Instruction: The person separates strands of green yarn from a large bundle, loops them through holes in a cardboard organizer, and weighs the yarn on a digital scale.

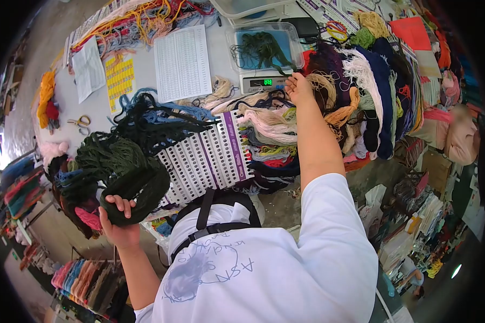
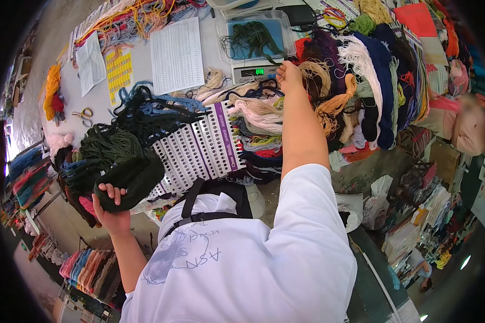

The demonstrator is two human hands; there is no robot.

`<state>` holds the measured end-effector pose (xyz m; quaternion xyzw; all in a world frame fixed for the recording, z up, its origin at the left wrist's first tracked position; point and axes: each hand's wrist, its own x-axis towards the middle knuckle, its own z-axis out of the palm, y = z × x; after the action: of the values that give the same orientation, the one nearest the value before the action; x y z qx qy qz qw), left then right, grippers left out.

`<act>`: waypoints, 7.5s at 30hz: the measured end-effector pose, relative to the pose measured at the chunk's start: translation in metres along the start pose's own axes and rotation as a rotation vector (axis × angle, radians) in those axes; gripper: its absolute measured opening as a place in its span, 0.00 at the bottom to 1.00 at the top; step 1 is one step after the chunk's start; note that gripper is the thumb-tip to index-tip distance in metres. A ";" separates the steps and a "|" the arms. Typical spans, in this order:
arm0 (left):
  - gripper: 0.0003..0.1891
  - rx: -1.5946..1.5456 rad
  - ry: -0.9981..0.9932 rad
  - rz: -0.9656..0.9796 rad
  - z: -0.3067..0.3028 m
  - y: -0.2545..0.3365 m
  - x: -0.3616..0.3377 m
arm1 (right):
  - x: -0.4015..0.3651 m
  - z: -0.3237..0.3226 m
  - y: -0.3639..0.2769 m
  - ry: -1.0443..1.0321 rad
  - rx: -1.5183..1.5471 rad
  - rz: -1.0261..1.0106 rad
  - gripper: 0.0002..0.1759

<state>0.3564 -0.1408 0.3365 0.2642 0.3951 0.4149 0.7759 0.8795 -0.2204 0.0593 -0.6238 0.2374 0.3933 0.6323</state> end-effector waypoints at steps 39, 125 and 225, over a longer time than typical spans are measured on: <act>0.17 -0.008 -0.289 -0.017 0.002 0.043 -0.057 | -0.527 0.109 0.109 -1.063 -0.739 -0.201 0.07; 0.31 -0.199 -0.679 -0.050 -0.037 0.044 -0.038 | -0.518 0.125 0.129 -1.113 -0.855 -0.615 0.06; 0.10 -0.603 -0.379 0.337 -0.117 0.181 -0.020 | -0.381 -0.066 -0.309 -0.333 -0.404 -0.721 0.10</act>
<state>0.1734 -0.0545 0.4134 0.1575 0.0565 0.5778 0.7988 0.9166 -0.3349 0.5395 -0.7057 -0.1819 0.2813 0.6243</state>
